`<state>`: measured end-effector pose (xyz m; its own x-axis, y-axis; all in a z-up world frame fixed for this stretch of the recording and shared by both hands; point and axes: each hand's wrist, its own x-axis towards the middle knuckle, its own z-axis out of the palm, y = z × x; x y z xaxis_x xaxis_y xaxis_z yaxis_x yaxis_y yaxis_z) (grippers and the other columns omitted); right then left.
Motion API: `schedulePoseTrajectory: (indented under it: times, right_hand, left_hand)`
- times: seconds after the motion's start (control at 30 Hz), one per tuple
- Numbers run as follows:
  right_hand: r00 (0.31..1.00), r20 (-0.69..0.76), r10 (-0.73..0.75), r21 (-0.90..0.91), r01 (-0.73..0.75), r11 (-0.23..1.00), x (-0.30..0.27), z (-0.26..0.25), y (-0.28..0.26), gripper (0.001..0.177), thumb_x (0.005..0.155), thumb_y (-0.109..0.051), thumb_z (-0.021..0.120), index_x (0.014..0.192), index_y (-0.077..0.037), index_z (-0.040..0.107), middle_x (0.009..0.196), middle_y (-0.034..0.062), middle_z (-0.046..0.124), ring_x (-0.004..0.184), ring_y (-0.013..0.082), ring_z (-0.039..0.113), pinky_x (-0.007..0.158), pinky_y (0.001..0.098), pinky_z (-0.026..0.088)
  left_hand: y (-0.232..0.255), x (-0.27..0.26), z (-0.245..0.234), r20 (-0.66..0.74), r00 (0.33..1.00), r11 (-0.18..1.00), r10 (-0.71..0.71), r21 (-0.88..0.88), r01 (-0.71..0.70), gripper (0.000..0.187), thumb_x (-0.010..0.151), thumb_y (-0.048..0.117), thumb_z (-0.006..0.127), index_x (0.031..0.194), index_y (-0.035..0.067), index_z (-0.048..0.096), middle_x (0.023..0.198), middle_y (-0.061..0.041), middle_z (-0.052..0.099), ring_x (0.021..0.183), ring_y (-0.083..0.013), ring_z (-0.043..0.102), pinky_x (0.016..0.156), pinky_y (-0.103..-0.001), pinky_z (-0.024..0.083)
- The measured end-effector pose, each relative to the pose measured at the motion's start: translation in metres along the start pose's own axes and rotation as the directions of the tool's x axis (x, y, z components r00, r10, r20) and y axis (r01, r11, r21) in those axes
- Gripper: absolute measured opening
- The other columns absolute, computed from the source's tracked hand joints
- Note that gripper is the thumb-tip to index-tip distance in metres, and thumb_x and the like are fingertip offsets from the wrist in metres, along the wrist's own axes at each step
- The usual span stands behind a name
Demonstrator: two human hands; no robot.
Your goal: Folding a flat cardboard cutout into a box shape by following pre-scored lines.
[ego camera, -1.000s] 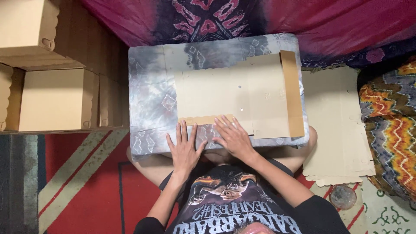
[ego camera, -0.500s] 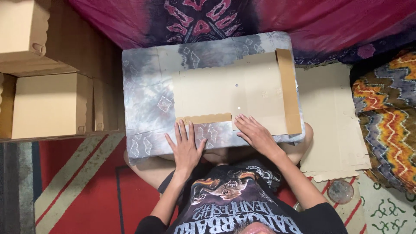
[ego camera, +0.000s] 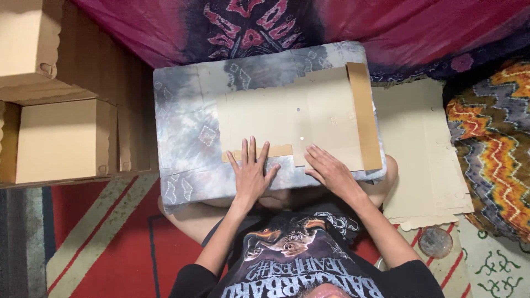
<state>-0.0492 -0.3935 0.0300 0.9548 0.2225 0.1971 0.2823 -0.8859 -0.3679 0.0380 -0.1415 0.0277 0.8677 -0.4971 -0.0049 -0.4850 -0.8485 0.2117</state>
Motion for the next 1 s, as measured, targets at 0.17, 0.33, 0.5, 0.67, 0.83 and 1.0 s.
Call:
schedulePoseTrajectory:
  times: [0.17,0.33,0.5,0.67,0.83,1.0]
  right_hand:
    - [0.998,-0.068,-0.002,-0.055,-0.002,0.999,-0.004,0.022,0.001,0.038,0.104,-0.03,0.055,0.139,-0.015,0.061,0.138,0.0057,0.065,0.134,0.0268,0.056,0.111,0.0418,0.046]
    - [0.994,-0.11,-0.012,-0.017,0.01,1.0,0.004,0.035,-0.01,0.032,0.104,-0.028,0.054,0.133,-0.016,0.063,0.129,0.004,0.07,0.126,0.0262,0.062,0.106,0.0421,0.052]
    - [0.985,-0.151,-0.085,0.049,0.093,0.994,0.015,0.054,-0.039,0.019,0.104,-0.024,0.057,0.116,-0.016,0.069,0.104,0.003,0.075,0.105,0.0232,0.073,0.082,0.0364,0.061]
    - [0.988,-0.13,-0.083,0.102,0.096,0.99,0.037,0.055,-0.055,0.015,0.105,-0.028,0.055,0.111,-0.021,0.068,0.097,-0.0034,0.073,0.098,0.0181,0.073,0.076,0.0331,0.06]
    - [0.98,-0.192,-0.045,0.074,0.06,0.995,0.051,0.039,-0.063,0.019,0.101,-0.03,0.063,0.115,-0.017,0.067,0.104,0.001,0.071,0.103,0.0218,0.07,0.077,0.0339,0.056]
    - [0.947,-0.32,0.038,0.049,-0.023,0.999,0.051,0.04,-0.066,0.043,0.09,-0.038,0.074,0.123,-0.012,0.065,0.128,0.0079,0.063,0.122,0.03,0.059,0.089,0.0391,0.051]
  left_hand:
    - [-0.005,-0.002,0.0,-0.031,0.999,0.998,-0.036,-0.048,0.034,0.067,0.096,0.068,0.043,0.153,0.031,0.04,0.168,-0.01,0.025,0.157,-0.0276,0.016,0.117,-0.074,0.002]
    - [-0.018,-0.017,-0.008,-0.033,0.995,0.993,-0.098,-0.072,0.096,0.059,0.098,0.064,0.045,0.146,0.03,0.046,0.167,-0.007,0.028,0.156,-0.0244,0.019,0.118,-0.073,0.003]
    - [-0.033,-0.038,-0.03,-0.041,0.967,0.959,-0.252,-0.147,0.244,0.048,0.098,0.058,0.054,0.133,0.026,0.054,0.163,-0.009,0.037,0.153,-0.0264,0.029,0.116,-0.075,0.011]
    - [-0.038,-0.047,-0.03,-0.068,0.94,0.935,-0.336,-0.143,0.324,0.045,0.096,0.059,0.056,0.127,0.025,0.055,0.163,-0.009,0.036,0.153,-0.0264,0.028,0.116,-0.076,0.012]
    - [-0.02,-0.035,-0.017,-0.124,0.946,0.952,-0.3,-0.103,0.289,0.06,0.093,0.061,0.059,0.14,0.025,0.05,0.165,-0.012,0.033,0.155,-0.0326,0.022,0.112,-0.08,0.002]
    - [-0.002,-0.017,-0.022,-0.086,0.958,0.961,-0.273,-0.069,0.268,0.092,0.083,0.072,0.059,0.157,0.024,0.035,0.168,-0.016,0.022,0.156,-0.0385,0.011,0.105,-0.086,0.005]
